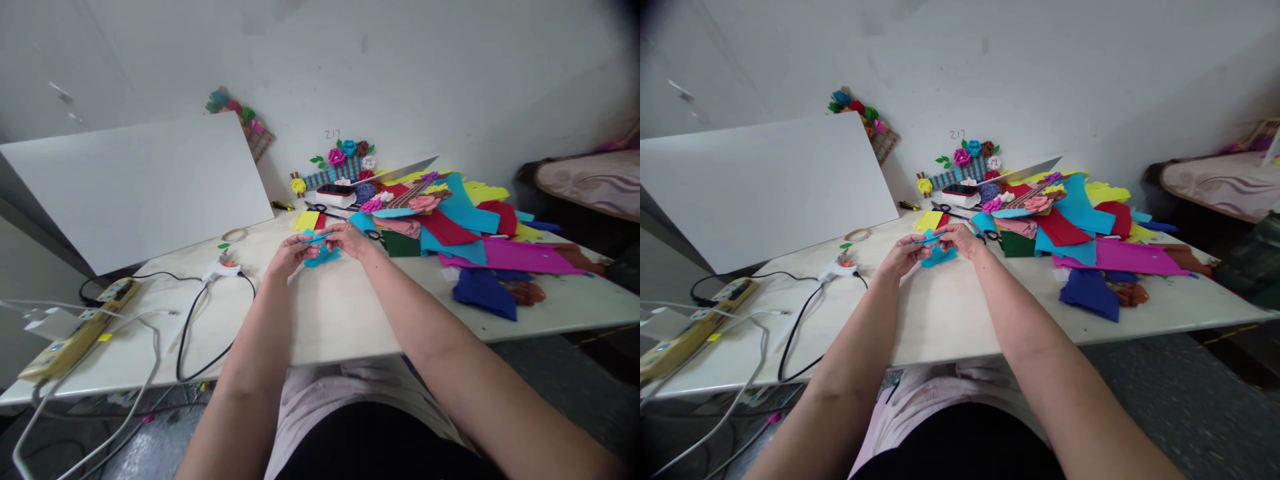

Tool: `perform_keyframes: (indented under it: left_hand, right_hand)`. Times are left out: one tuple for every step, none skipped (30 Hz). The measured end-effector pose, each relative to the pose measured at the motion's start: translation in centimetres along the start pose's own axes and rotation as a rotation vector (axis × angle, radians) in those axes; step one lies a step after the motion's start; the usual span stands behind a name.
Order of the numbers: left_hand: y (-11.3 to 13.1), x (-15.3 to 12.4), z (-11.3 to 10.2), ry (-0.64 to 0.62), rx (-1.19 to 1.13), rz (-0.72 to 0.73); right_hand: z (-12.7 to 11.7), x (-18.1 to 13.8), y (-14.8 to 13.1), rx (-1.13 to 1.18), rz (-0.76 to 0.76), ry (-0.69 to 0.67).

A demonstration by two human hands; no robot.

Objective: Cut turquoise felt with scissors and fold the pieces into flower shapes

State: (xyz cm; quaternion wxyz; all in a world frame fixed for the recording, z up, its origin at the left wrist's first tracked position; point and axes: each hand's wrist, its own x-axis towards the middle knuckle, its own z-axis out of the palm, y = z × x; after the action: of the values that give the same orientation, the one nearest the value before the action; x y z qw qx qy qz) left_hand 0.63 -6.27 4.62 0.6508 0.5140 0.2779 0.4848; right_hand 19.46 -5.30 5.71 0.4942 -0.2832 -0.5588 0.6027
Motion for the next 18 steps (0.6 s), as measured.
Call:
perform_keyframes:
  left_hand:
    - [-0.02,0.03,-0.03,-0.001,-0.004,0.001]
    - [-0.02,0.06,-0.05,-0.001,-0.007,0.001]
    - [-0.02,0.07,-0.06,0.000,-0.010,0.003]
    - [0.01,0.07,-0.05,0.000,-0.012,0.003]
    - [0.04,0.05,-0.01,0.003,-0.013,0.002]
    - [0.10,0.03,0.04,0.007,-0.013,0.000]
    - [0.16,-0.01,0.11,0.012,-0.014,-0.001]
    - [0.22,-0.04,0.19,0.017,-0.015,-0.003]
    - [0.29,-0.07,0.28,0.022,-0.018,-0.002]
    - [0.36,-0.09,0.37,0.025,-0.023,0.001]
    - [0.41,-0.09,0.45,0.028,-0.029,0.004]
    - [0.46,-0.07,0.52,0.032,-0.035,0.007]
    - [0.49,-0.04,0.57,0.037,-0.041,0.007]
    - [0.51,-0.01,0.61,0.044,-0.044,0.003]
    - [0.50,0.03,0.62,0.049,-0.043,0.000]
    - [0.48,0.07,0.61,0.053,-0.035,0.000]
    - [0.44,0.10,0.59,0.056,-0.023,0.005]
    - [0.38,0.12,0.56,0.056,-0.005,0.011]
  right_hand:
    - [-0.04,0.03,0.06,0.005,-0.010,0.002]
    - [-0.08,0.06,0.11,0.008,-0.016,0.001]
    - [-0.11,0.08,0.16,0.010,-0.020,-0.001]
    - [-0.13,0.09,0.19,0.010,-0.021,-0.003]
    - [-0.13,0.10,0.20,0.008,-0.020,-0.006]
    - [-0.12,0.09,0.20,0.006,-0.018,-0.008]
    - [-0.10,0.08,0.17,0.004,-0.016,-0.009]
    - [-0.07,0.07,0.14,0.002,-0.014,-0.009]
    - [-0.04,0.05,0.10,-0.001,-0.016,-0.009]
    - [-0.02,0.04,0.08,-0.006,-0.021,-0.011]
    - [-0.02,0.03,0.06,-0.011,-0.027,-0.014]
    - [-0.02,0.03,0.06,-0.017,-0.038,-0.015]
    - [-0.04,0.03,0.07,-0.021,-0.049,-0.019]
    - [-0.07,0.04,0.10,-0.022,-0.059,-0.025]
    - [-0.09,0.05,0.12,-0.018,-0.067,-0.032]
    - [-0.09,0.05,0.14,-0.011,-0.072,-0.039]
    - [-0.08,0.04,0.14,-0.004,-0.077,-0.043]
    - [-0.04,0.03,0.13,-0.001,-0.080,-0.041]
